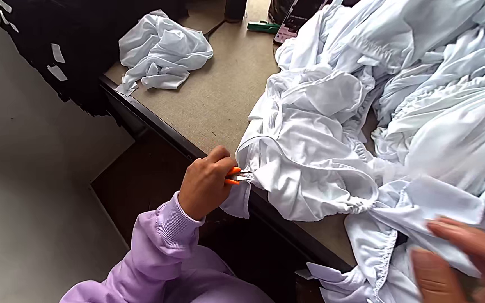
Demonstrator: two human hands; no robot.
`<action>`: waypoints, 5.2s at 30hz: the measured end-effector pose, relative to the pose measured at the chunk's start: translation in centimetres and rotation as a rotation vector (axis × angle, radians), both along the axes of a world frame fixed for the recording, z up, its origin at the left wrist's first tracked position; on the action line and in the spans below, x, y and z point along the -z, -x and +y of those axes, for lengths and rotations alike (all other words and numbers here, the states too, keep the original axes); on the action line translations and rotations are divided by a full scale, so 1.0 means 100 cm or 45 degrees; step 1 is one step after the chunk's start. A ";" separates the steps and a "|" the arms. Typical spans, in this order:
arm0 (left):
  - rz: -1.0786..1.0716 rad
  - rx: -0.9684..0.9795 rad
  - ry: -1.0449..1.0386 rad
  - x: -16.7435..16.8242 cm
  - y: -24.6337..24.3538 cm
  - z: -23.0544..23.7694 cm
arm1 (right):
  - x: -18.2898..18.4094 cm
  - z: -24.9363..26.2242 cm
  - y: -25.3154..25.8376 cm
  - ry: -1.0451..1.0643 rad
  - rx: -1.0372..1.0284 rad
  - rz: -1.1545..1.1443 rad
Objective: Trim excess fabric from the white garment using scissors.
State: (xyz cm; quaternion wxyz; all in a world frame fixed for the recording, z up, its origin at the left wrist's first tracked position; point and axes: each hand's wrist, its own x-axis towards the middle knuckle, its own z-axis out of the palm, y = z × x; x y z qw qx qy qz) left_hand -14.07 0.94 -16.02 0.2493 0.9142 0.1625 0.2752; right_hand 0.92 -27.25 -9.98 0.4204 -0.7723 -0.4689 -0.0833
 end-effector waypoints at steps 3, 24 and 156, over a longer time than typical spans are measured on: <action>-0.018 0.078 0.090 0.000 0.004 -0.007 | 0.023 0.041 0.020 -0.097 -0.206 0.085; -0.423 0.370 0.532 -0.021 -0.002 -0.005 | 0.062 0.116 0.041 0.197 -0.502 -0.146; -0.531 0.408 1.491 0.093 0.122 -0.054 | 0.136 0.077 0.151 -0.300 -0.338 1.057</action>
